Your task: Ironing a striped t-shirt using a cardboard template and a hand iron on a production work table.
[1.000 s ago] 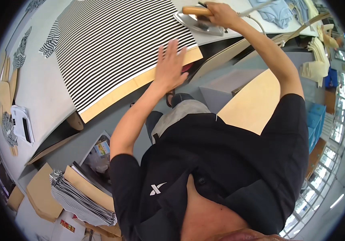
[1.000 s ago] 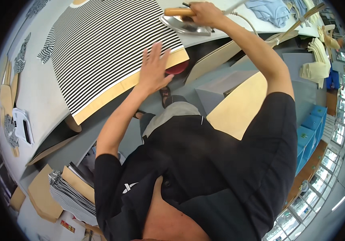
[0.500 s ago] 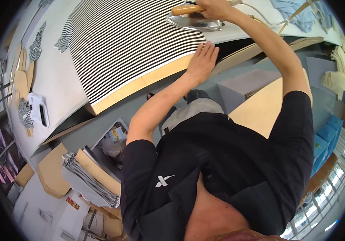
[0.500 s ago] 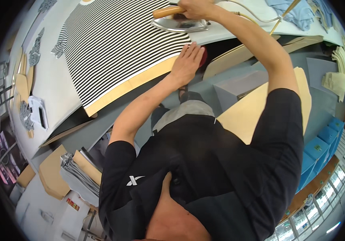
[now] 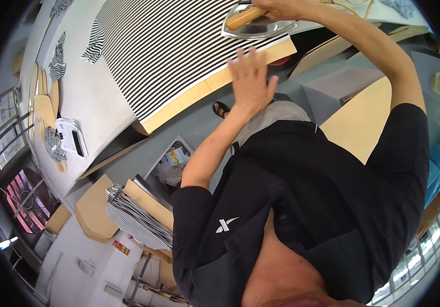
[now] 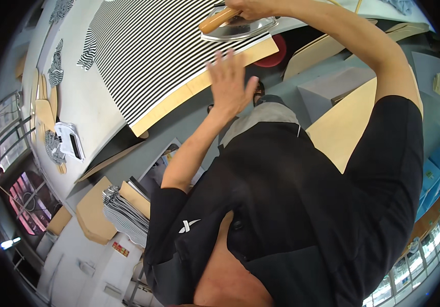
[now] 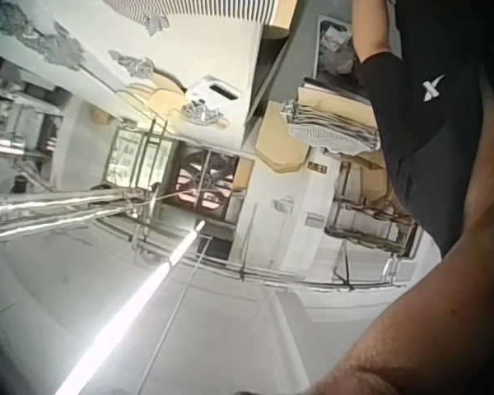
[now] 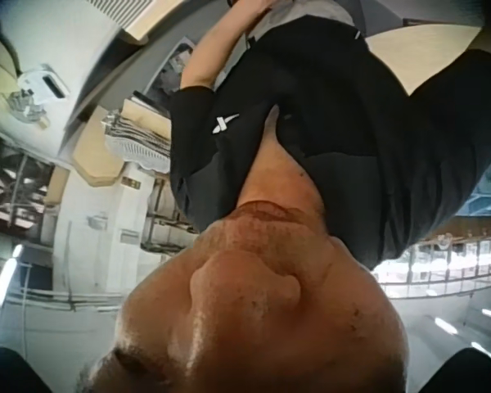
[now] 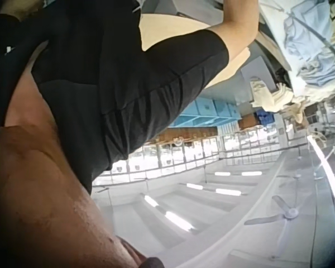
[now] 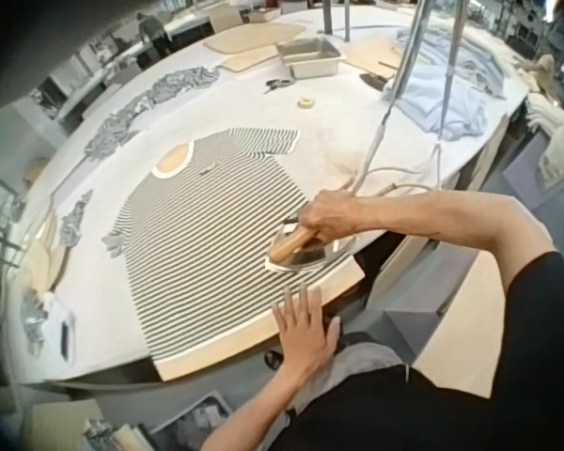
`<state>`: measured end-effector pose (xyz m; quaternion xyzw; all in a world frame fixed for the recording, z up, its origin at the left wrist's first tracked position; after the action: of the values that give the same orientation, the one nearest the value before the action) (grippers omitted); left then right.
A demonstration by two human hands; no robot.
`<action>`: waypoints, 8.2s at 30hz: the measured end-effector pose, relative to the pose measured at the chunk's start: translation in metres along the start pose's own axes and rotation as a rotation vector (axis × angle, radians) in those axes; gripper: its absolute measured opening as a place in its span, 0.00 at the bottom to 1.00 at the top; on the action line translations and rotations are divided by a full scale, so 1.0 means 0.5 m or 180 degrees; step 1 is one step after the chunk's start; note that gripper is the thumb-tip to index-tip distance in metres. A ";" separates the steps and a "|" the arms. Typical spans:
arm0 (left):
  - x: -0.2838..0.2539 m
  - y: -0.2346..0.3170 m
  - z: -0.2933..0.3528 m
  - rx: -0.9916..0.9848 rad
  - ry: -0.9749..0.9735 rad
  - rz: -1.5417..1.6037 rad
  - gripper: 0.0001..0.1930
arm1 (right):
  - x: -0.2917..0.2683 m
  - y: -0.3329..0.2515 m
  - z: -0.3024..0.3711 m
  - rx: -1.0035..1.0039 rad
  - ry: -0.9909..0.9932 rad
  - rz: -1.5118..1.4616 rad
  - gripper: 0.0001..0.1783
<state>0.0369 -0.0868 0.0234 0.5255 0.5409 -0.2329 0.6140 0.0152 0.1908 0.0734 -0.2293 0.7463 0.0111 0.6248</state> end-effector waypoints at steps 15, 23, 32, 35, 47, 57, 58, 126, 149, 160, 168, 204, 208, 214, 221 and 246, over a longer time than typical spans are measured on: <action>-0.148 -0.222 0.194 -0.0950 0.0296 -0.0317 0.40 | 0.065 -0.202 -0.295 0.0207 -0.0981 0.0319 0.14; -0.202 -0.332 0.266 -0.0968 0.0311 0.0040 0.38 | 0.109 -0.325 -0.422 -0.0346 -0.0828 0.0392 0.19; -0.252 -0.421 0.346 -0.0496 0.0148 0.0599 0.34 | 0.142 -0.408 -0.476 -0.0285 -0.0638 0.0349 0.18; -0.273 -0.471 0.368 -0.0594 0.0262 0.0699 0.34 | 0.147 -0.435 -0.476 -0.0277 -0.0717 0.0333 0.18; -0.307 -0.487 0.375 -0.1207 0.0350 -0.0167 0.34 | 0.195 -0.418 -0.596 -0.0298 -0.0519 0.0414 0.19; -0.388 -0.548 0.438 -0.1966 0.1252 0.1557 0.12 | 0.220 -0.467 -0.700 -0.0563 -0.0568 0.0220 0.13; -0.402 -0.552 0.445 -0.2301 0.1290 0.1787 0.11 | 0.216 -0.451 -0.725 -0.0444 -0.0724 0.0178 0.11; -0.406 -1.117 -0.827 -0.0867 -0.0185 0.0982 0.25 | 0.362 -0.525 -0.211 0.5186 0.6056 -0.3355 0.27; -0.253 -0.973 -1.203 0.0949 0.0240 0.0053 0.35 | 0.272 -0.416 -0.393 0.7026 0.5654 -0.1632 0.29; -0.165 -0.858 -1.209 0.1009 -0.1623 -0.0923 0.39 | 0.297 -0.447 -0.346 0.7415 0.5501 -0.1078 0.29; -0.162 -0.858 -1.206 0.1138 -0.1698 -0.0971 0.37 | 0.287 -0.426 -0.373 0.8011 0.5393 -0.0502 0.30; -0.190 -0.788 -0.945 0.0863 -0.1636 -0.0319 0.35 | 0.322 -1.069 0.189 0.8070 0.5127 0.0018 0.29; -0.324 -0.731 -0.640 0.1535 -0.0096 0.2132 0.23 | 0.312 -1.155 0.263 0.8141 0.5195 -0.0057 0.29; -0.351 -0.775 -0.006 -0.1269 -0.5658 0.1500 0.17 | 0.244 -1.237 0.469 0.7962 0.4789 0.0044 0.29; -0.342 -0.600 0.192 -0.2940 -0.4086 0.4346 0.12 | 0.123 -1.120 0.562 0.7069 0.4159 0.0360 0.26; -0.780 -1.666 -0.186 -0.2812 0.2018 0.5786 0.15 | -0.005 0.443 -0.582 0.2410 0.1653 0.0115 0.12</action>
<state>-0.8334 -0.3961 0.0634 0.4996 0.1166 0.6792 0.5249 -0.3336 0.3016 0.0796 0.0330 0.8335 -0.3093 0.4566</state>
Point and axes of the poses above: each hand's wrist, its own z-axis away from the middle knuckle, its own x-axis out of the palm, y = z × x, the point moved 1 cm from there along -z, towards the middle knuckle, and after that the axes turned 13 degrees about -x, right-handed, at the moved point
